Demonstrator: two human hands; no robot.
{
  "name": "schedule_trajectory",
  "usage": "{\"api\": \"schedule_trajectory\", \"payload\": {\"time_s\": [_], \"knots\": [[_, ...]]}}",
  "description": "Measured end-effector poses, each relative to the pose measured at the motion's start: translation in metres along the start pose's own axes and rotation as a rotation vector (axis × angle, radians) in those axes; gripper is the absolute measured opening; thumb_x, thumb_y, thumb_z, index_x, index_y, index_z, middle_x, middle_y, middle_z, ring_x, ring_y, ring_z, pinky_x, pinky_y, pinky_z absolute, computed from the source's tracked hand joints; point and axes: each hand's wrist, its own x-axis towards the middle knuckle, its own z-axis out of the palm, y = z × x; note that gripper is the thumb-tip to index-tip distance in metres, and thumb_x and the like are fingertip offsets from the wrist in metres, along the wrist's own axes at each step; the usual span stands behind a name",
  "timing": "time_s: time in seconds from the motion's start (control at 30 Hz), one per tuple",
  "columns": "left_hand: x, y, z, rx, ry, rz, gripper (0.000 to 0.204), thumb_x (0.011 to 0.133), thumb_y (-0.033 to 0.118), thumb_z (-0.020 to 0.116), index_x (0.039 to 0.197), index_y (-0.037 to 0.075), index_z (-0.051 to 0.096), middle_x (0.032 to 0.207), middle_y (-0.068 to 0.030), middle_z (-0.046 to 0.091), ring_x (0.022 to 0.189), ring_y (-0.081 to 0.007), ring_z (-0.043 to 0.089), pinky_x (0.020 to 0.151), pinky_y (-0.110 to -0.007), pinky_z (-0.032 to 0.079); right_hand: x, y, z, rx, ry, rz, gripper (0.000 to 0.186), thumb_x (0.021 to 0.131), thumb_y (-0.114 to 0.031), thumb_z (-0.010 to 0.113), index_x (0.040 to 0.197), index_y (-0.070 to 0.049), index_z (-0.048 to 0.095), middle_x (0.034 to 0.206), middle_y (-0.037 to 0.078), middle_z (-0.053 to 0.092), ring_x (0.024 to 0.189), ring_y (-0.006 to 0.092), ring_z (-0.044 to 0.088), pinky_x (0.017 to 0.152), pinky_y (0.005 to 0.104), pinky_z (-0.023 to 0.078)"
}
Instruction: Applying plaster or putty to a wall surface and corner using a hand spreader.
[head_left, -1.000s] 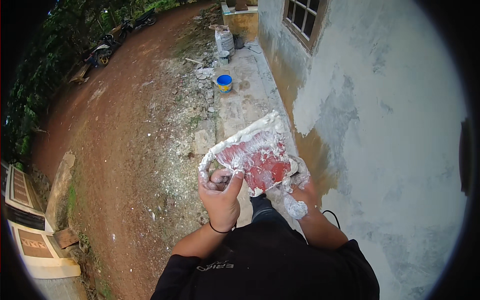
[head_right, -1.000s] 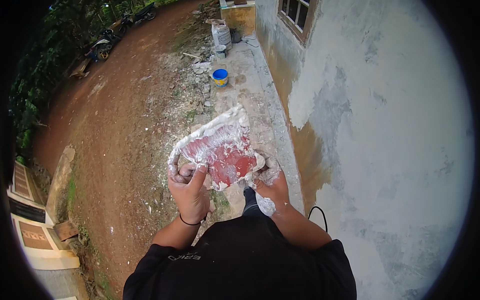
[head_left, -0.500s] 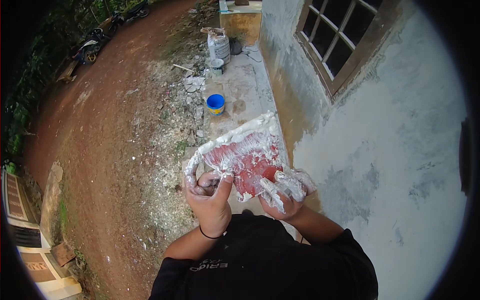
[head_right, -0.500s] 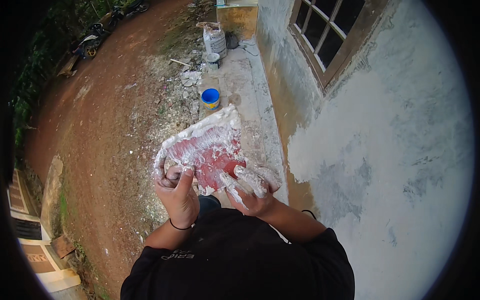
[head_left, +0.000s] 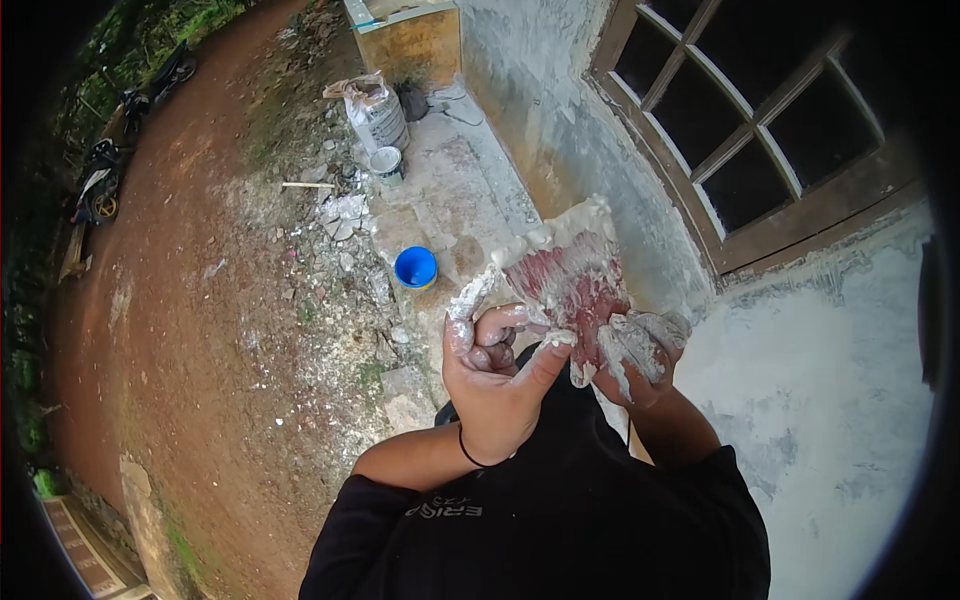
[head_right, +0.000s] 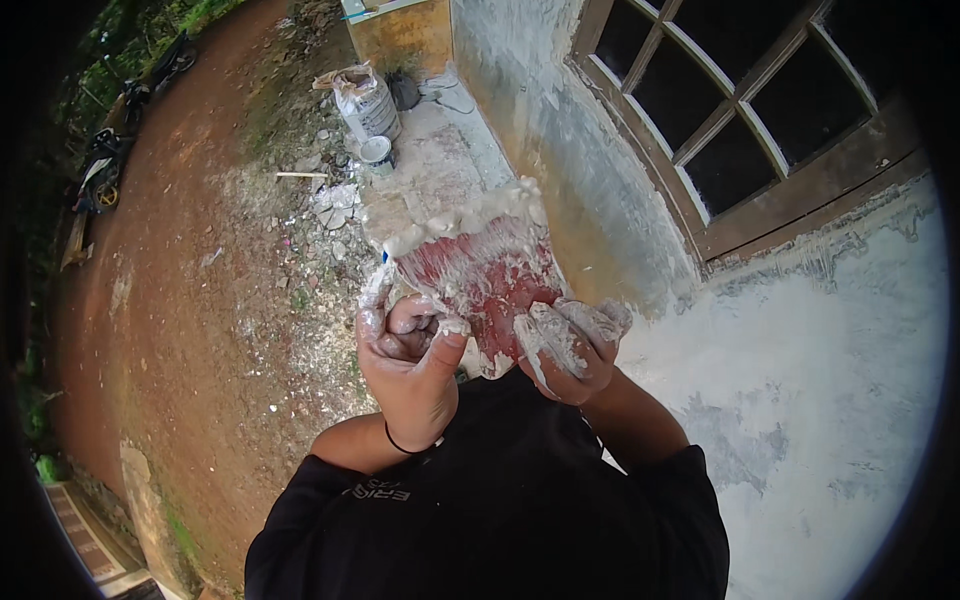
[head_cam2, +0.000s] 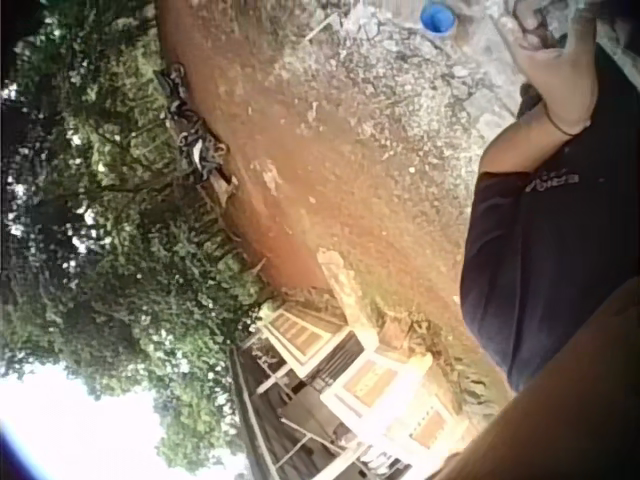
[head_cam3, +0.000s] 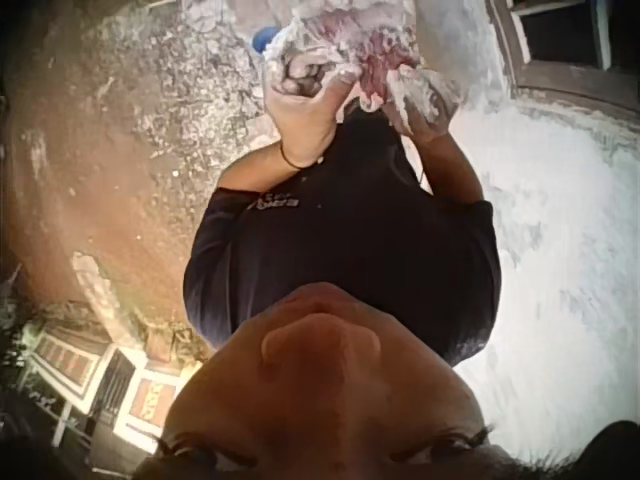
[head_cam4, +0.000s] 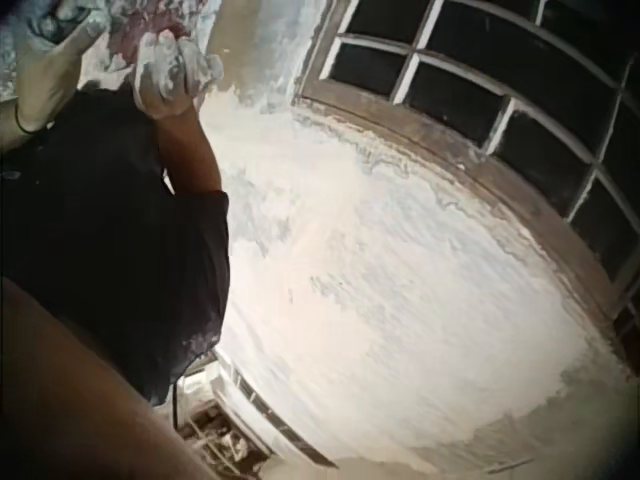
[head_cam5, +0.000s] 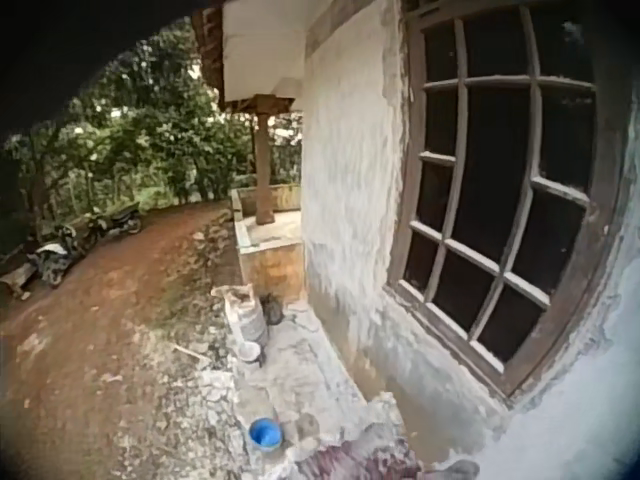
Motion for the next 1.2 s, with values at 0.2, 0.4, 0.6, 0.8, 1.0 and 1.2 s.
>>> {"api": "schedule_trajectory", "payload": {"time_s": [0.2,0.4,0.6,0.8,1.0,1.2], "knots": [[0.144,-0.064,-0.023,-0.128,-0.071,0.095,0.034,0.084,0.012,0.052,0.111,-0.004,0.038,0.098,-0.0118,0.052,0.089,-0.0192,0.053,0.073,-0.03,0.042,0.006,0.08,0.115,0.231,-0.03,0.147,0.038,0.064,-0.011,0.07,0.096,-0.01,0.048,0.108,0.009,0.048,0.095,0.0308,0.052,0.081,0.0483,0.041],[0.319,-0.141,-0.031,-0.038,0.117,-0.024,0.03,0.088,0.019,0.044,0.105,-0.006,0.045,0.098,-0.0111,0.051,0.089,-0.0179,0.049,0.078,-0.031,0.039,0.012,0.205,0.282,0.372,-0.011,0.13,0.022,0.068,-0.013,0.067,0.084,-0.011,0.053,0.092,0.008,0.057,0.09,0.0294,0.055,0.078,0.0466,0.043],[0.462,-0.174,-0.063,0.066,0.247,-0.085,0.027,0.089,0.021,0.043,0.097,-0.004,0.048,0.088,-0.0121,0.055,0.078,-0.0193,0.054,0.073,-0.031,0.042,0.035,0.321,0.411,0.447,-0.042,0.093,0.029,0.068,-0.011,0.067,0.091,-0.009,0.049,0.104,0.011,0.05,0.09,0.0305,0.055,0.068,0.0431,0.05],[0.57,-0.223,-0.108,0.149,0.457,-0.215,0.029,0.089,0.027,0.037,0.095,0.001,0.048,0.089,-0.0115,0.056,0.082,-0.0234,0.055,0.068,-0.034,0.042,0.065,0.411,0.531,0.449,-0.038,0.062,0.034,0.068,-0.016,0.067,0.093,-0.004,0.046,0.104,0.014,0.049,0.091,0.0338,0.055,0.069,0.0461,0.05],[0.74,-0.279,-0.138,0.086,0.376,-0.32,0.032,0.09,0.027,0.034,0.098,0.0,0.048,0.09,-0.0125,0.056,0.083,-0.0231,0.056,0.069,-0.033,0.042,0.072,0.467,0.659,0.379,-0.09,0.193,0.033,0.071,-0.019,0.065,0.093,-0.002,0.048,0.096,0.015,0.054,0.085,0.0337,0.055,0.07,0.0441,0.05],[0.935,-0.276,-0.138,0.138,0.181,-0.146,0.034,0.089,0.028,0.037,0.099,-0.003,0.048,0.092,-0.0128,0.057,0.08,-0.0216,0.055,0.07,-0.033,0.042,0.123,0.511,0.779,0.156,-0.136,0.27,0.042,0.067,-0.012,0.07,0.099,0.0,0.045,0.094,0.016,0.058,0.084,0.0316,0.058,0.072,0.0385,0.048]]}}
